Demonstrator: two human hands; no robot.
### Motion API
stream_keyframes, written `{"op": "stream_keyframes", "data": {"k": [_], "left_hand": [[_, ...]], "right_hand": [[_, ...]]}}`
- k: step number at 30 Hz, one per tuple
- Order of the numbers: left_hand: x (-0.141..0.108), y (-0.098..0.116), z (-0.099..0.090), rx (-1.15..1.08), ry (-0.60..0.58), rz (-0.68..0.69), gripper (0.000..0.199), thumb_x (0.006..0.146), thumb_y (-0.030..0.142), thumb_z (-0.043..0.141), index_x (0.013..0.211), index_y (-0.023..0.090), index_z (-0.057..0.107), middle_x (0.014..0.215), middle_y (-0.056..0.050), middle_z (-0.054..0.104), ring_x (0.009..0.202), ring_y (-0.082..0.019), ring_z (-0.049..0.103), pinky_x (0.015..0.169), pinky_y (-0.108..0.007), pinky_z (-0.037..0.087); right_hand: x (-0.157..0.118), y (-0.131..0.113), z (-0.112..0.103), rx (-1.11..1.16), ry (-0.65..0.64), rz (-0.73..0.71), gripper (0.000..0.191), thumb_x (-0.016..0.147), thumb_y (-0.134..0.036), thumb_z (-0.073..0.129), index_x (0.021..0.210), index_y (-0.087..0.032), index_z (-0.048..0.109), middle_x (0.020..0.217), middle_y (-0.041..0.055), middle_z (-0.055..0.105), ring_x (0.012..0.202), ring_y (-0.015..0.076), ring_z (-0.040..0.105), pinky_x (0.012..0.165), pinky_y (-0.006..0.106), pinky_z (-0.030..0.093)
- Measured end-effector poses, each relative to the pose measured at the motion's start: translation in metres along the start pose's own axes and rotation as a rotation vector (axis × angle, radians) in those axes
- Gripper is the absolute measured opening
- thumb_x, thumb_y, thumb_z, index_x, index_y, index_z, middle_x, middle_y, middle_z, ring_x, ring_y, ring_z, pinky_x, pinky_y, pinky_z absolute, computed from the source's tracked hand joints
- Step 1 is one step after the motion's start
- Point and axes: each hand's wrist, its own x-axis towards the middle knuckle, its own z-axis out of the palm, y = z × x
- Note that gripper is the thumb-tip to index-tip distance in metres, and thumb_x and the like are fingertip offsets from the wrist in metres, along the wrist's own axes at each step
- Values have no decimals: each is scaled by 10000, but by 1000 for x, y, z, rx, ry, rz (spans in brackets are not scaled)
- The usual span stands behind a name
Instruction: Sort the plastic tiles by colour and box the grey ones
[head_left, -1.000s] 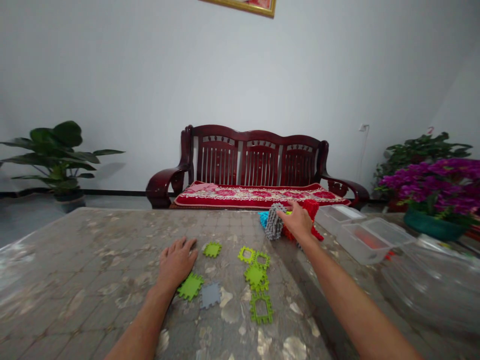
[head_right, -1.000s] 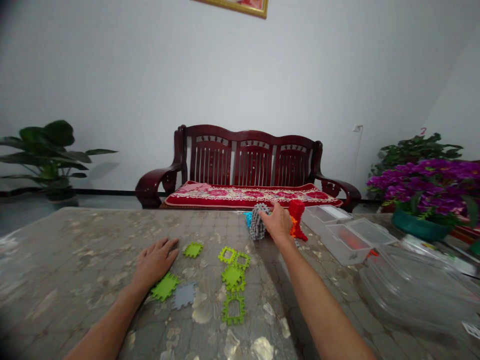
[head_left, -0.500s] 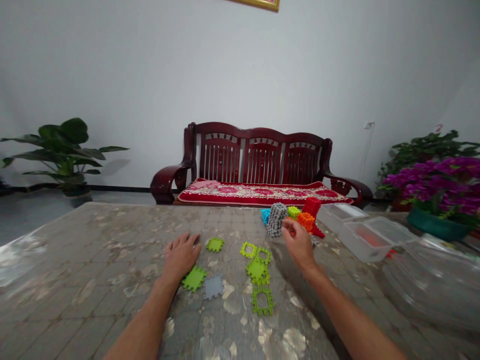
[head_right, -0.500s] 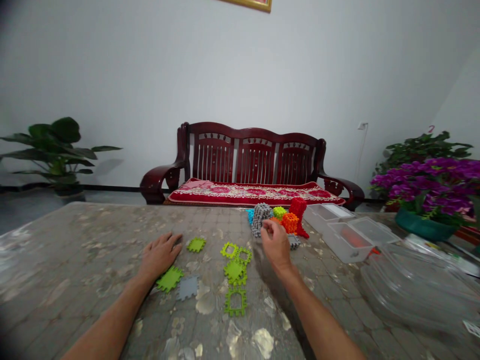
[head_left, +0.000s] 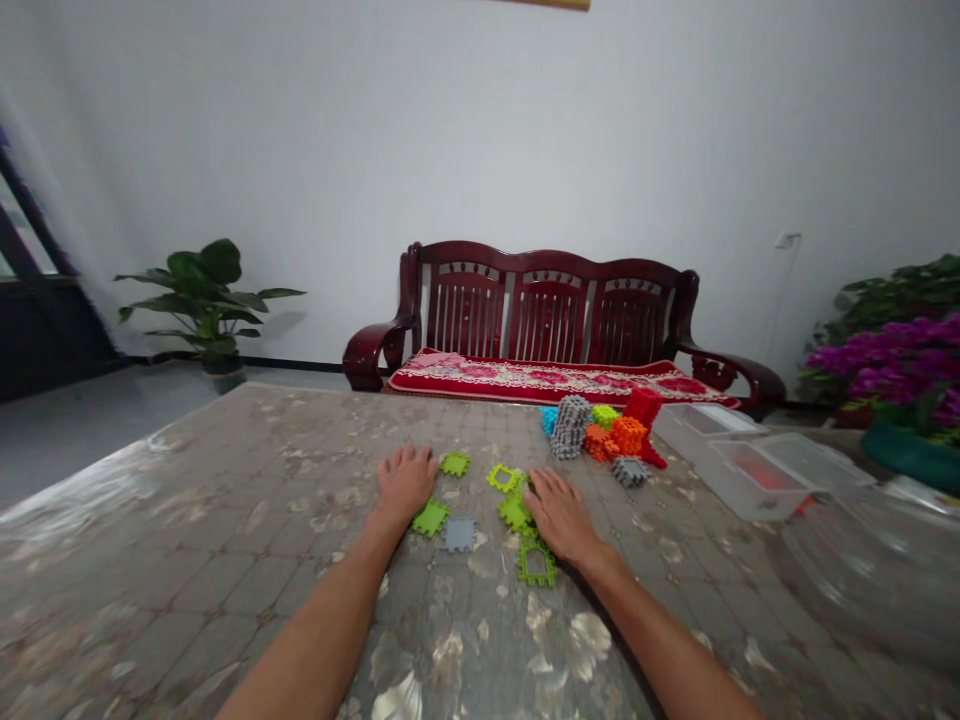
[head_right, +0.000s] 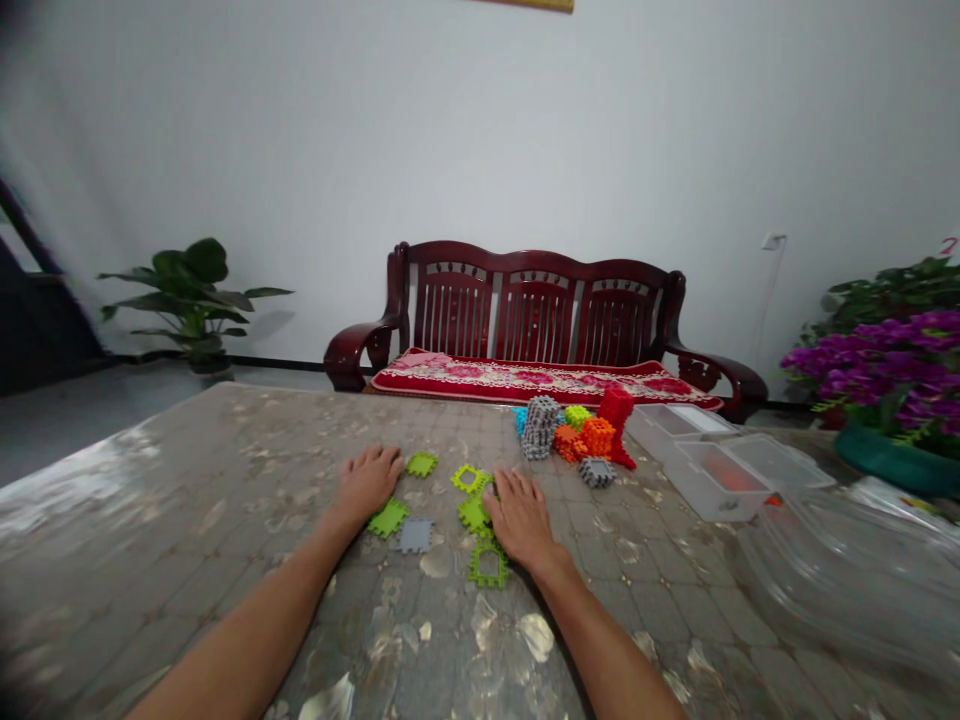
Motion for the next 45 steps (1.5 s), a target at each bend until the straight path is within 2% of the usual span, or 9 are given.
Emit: {"op": "stream_keyframes", "data": {"k": [6,9,14,18,25,32,36,42,45], "left_hand": [[-13,24,-11,-98,-111,87,532,1026,407,279,1473,221,499,1527,-119,536,1425,-222,464,1171,-427,334],[-46,34,-17,-72,-192,105,674,951,555,414,1567,286,361,1682,-131,268,1556,-347,200,1189,-618,222],[-101,55,-19,-44,-332,169,960,790,655,592,1614,318,232,1714,-153,86,1565,-417,43,1161,-728,109],[-115,77,-15,-37,-306,184,1037,720,687,643,1610,344,236,1713,-150,94,1562,-428,48,1154,-744,95],[-109,103,5,-52,-192,263,876,781,733,564,1559,375,380,1675,-137,274,1552,-426,147,1171,-744,52],[-80,109,22,-28,-79,257,759,858,672,532,1532,334,447,1625,-144,386,1525,-399,257,1205,-673,113],[-69,110,19,-26,-31,235,657,934,600,458,1523,308,464,1625,-138,387,1521,-367,282,1211,-619,188],[-52,70,-6,-22,-19,55,551,991,428,391,1510,261,468,1616,-144,402,1519,-332,302,1202,-571,245],[-43,39,-12,-2,-43,-95,560,967,379,413,1504,228,467,1596,-171,423,1503,-348,329,1179,-588,263]], "right_hand": [[2,21,-5,451,208,145,678,976,-642,259,1332,-206,637,1385,127,643,1315,261,567,1157,462,400],[4,25,-5,597,295,183,722,953,-692,266,1272,-183,665,1322,150,679,1246,271,616,1120,465,442],[0,14,-8,464,165,74,577,967,-577,367,1358,-232,615,1409,102,629,1329,250,550,1163,458,384],[-8,-2,-12,217,37,-59,519,998,-435,380,1449,-231,535,1477,94,571,1376,245,499,1182,461,343],[-13,-14,-11,-58,-16,-144,454,1022,-397,392,1407,-248,581,1501,101,545,1393,275,470,1177,515,322],[-5,-3,-12,142,6,-42,468,997,-369,383,1385,-228,604,1470,100,575,1380,246,499,1187,459,342],[-4,3,-14,253,6,-34,516,972,-413,427,1434,-221,554,1518,103,525,1418,241,460,1198,456,328],[-11,2,-23,152,-134,-90,899,714,-453,776,1520,-218,455,1626,144,357,1495,333,328,1223,529,249],[-12,2,-23,129,-141,-96,869,729,-447,771,1508,-206,473,1613,151,379,1486,329,347,1221,514,256]]}}
